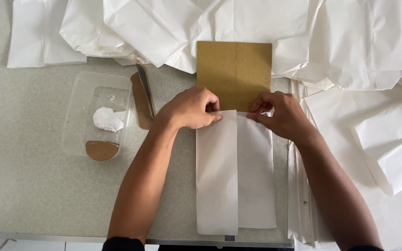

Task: Folding and gluing white paper around a template to create a paper bag

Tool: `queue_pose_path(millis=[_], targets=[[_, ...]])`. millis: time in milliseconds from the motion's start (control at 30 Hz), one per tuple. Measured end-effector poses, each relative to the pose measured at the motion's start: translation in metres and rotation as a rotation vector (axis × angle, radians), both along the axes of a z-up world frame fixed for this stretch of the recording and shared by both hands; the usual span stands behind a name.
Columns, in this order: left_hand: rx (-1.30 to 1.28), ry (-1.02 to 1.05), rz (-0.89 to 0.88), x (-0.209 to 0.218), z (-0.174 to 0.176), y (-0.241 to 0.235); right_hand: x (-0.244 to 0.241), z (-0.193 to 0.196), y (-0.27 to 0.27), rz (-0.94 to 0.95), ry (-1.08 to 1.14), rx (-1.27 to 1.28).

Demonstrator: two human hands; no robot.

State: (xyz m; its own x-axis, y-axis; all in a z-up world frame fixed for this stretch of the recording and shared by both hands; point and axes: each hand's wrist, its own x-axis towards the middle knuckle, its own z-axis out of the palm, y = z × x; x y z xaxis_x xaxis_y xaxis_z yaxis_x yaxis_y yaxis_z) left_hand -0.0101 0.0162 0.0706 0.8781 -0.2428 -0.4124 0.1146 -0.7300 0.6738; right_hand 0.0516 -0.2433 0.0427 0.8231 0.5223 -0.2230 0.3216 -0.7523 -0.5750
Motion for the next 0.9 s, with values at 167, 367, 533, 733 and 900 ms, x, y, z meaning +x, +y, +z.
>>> queue_pose_path(millis=[167,367,533,733,900], targets=[[0.151,-0.102,0.059,-0.002,0.002,-0.015,-0.001,0.003,0.007,-0.007,0.004,-0.096],[0.221,-0.187,0.117,-0.009,-0.005,-0.027,-0.004,0.012,0.012,-0.019,0.046,-0.139],[0.187,-0.236,0.23,-0.02,-0.007,-0.034,-0.005,0.021,0.017,-0.008,0.05,-0.128],[0.179,-0.326,0.282,-0.026,-0.024,-0.038,-0.012,0.032,0.021,-0.022,0.027,-0.16],[0.146,-0.546,0.315,-0.033,-0.039,-0.039,-0.015,0.026,0.02,-0.088,-0.013,-0.108]])
